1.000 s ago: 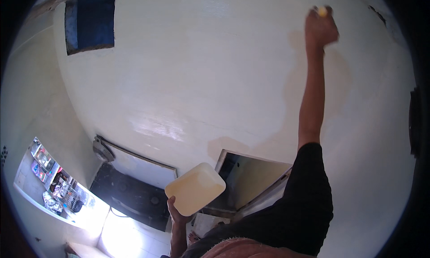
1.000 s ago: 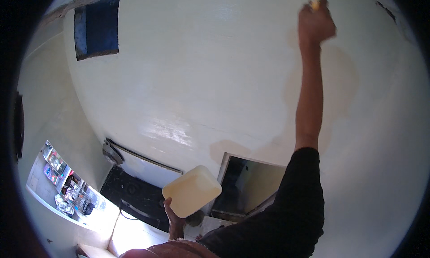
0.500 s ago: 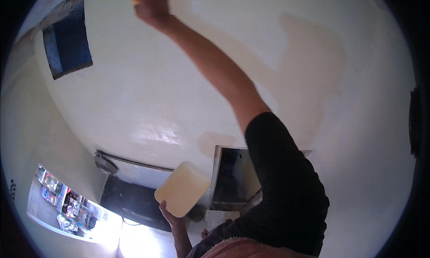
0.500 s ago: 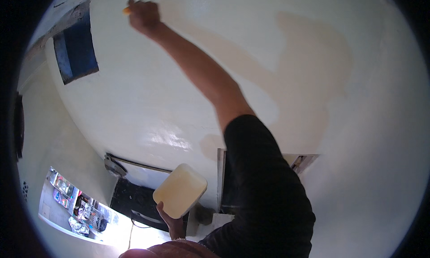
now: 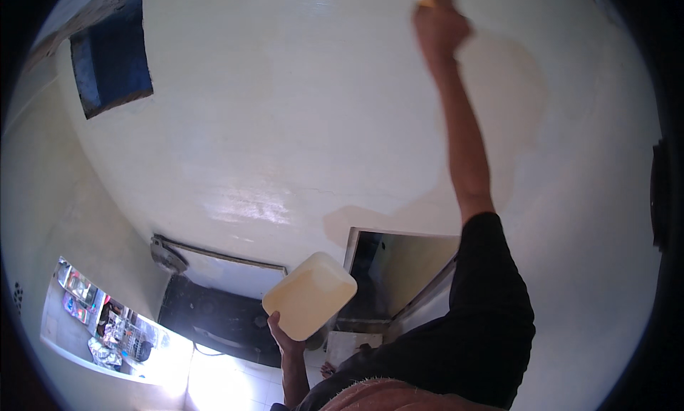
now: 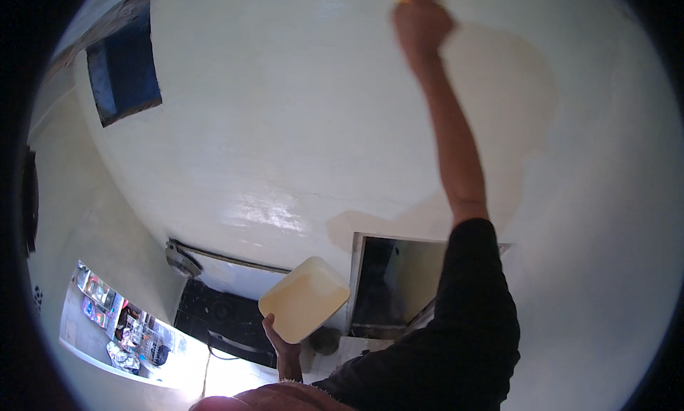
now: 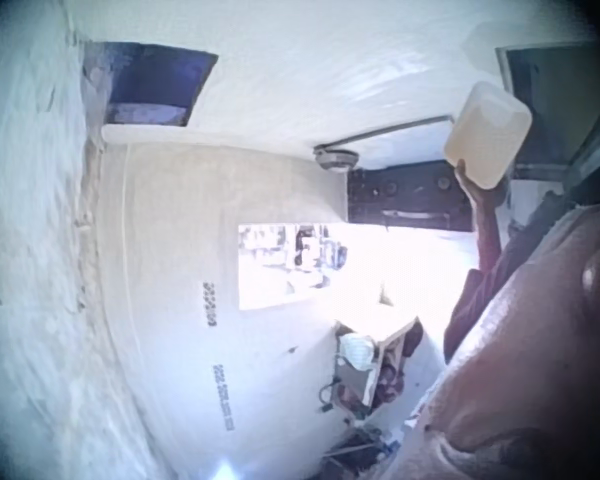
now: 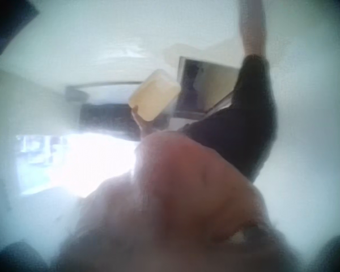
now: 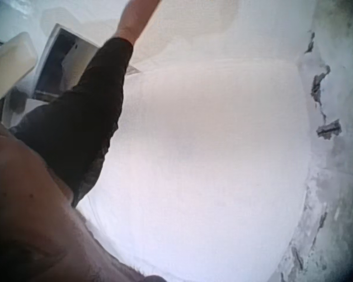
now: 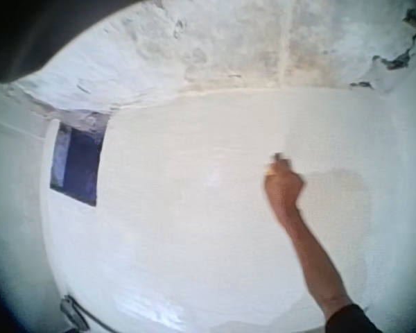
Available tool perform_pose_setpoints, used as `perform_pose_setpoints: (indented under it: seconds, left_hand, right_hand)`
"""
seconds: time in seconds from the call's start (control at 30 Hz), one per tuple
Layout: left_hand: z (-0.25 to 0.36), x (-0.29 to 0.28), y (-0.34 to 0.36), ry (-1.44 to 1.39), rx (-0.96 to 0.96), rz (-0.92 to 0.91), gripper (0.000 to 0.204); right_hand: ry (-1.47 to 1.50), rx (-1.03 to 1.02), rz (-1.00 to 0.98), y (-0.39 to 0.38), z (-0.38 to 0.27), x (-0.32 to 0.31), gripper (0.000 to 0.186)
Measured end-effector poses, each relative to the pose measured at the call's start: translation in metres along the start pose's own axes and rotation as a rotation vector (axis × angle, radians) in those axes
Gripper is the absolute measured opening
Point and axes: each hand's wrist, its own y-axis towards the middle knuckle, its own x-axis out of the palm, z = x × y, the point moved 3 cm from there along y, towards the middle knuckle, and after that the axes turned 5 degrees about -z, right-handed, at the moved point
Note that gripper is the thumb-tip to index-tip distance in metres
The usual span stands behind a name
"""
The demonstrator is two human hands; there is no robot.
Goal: The person paints the ceiling using a brush and a container of white paint.
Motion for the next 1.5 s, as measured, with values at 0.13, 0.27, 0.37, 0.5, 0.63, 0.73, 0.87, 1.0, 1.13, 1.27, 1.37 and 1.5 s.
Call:
perform_pose_setpoints:
  seconds: [0.13,0.27,0.37,0.5,0.63,0.73,0.87,1.0,1.13,1.27,1.37,1.5]
  left_hand:
    - [0.014,-0.002,-0.004,-0.007,0.062,-0.006,0.054]
    - [0.009,0.008,-0.002,0.101,0.116,-0.03,0.052]
    - [0.005,0.004,0.003,0.188,0.168,-0.081,0.038]
    - [-0.003,-0.006,0.009,0.235,0.184,-0.12,0.029]
    - [0.002,-0.001,0.016,0.099,0.137,-0.121,0.036]
    - [-0.004,0.023,0.015,0.016,0.007,-0.15,0.043]
    - [-0.008,0.012,0.023,0.056,-0.009,-0.143,0.051]
    - [-0.015,0.033,0.012,0.031,-0.055,-0.189,0.05]
    - [-0.017,0.03,0.005,0.111,0.027,-0.185,0.049]
    - [-0.025,0.041,-0.001,0.039,0.006,-0.146,0.046]
    - [-0.035,0.041,0.002,-0.021,-0.048,-0.168,0.045]
    - [-0.036,0.033,0.013,0.244,0.088,-0.285,0.048]
  right_hand:
    - [0.618,-0.084,-0.121,-0.027,-0.189,0.022,0.024]
    - [0.993,-0.101,-0.119,-0.032,-0.281,0.012,0.02]
    - [0.972,-0.081,-0.345,-0.034,-0.257,0.018,0.022]
    - [0.815,-0.025,-0.168,-0.028,-0.15,0.018,0.025]
    - [0.585,0.085,-0.063,-0.013,0.015,-0.025,0.018]
    - [-0.036,0.077,0.026,0.0,0.124,-0.074,0.024]
    - [-0.087,0.213,0.005,0.013,0.122,-0.096,0.016]
    - [0.232,0.033,-0.003,-0.021,0.03,-0.003,0.015]
    - [0.742,-0.047,-0.02,-0.024,-0.154,-0.01,0.026]
    - [1.046,0.003,-0.443,-0.021,-0.23,-0.014,0.017]
    - [1.051,-0.042,-0.474,-0.012,-0.196,-0.012,0.017]
    - [0.845,-0.035,-0.341,-0.004,-0.101,-0.002,0.021]
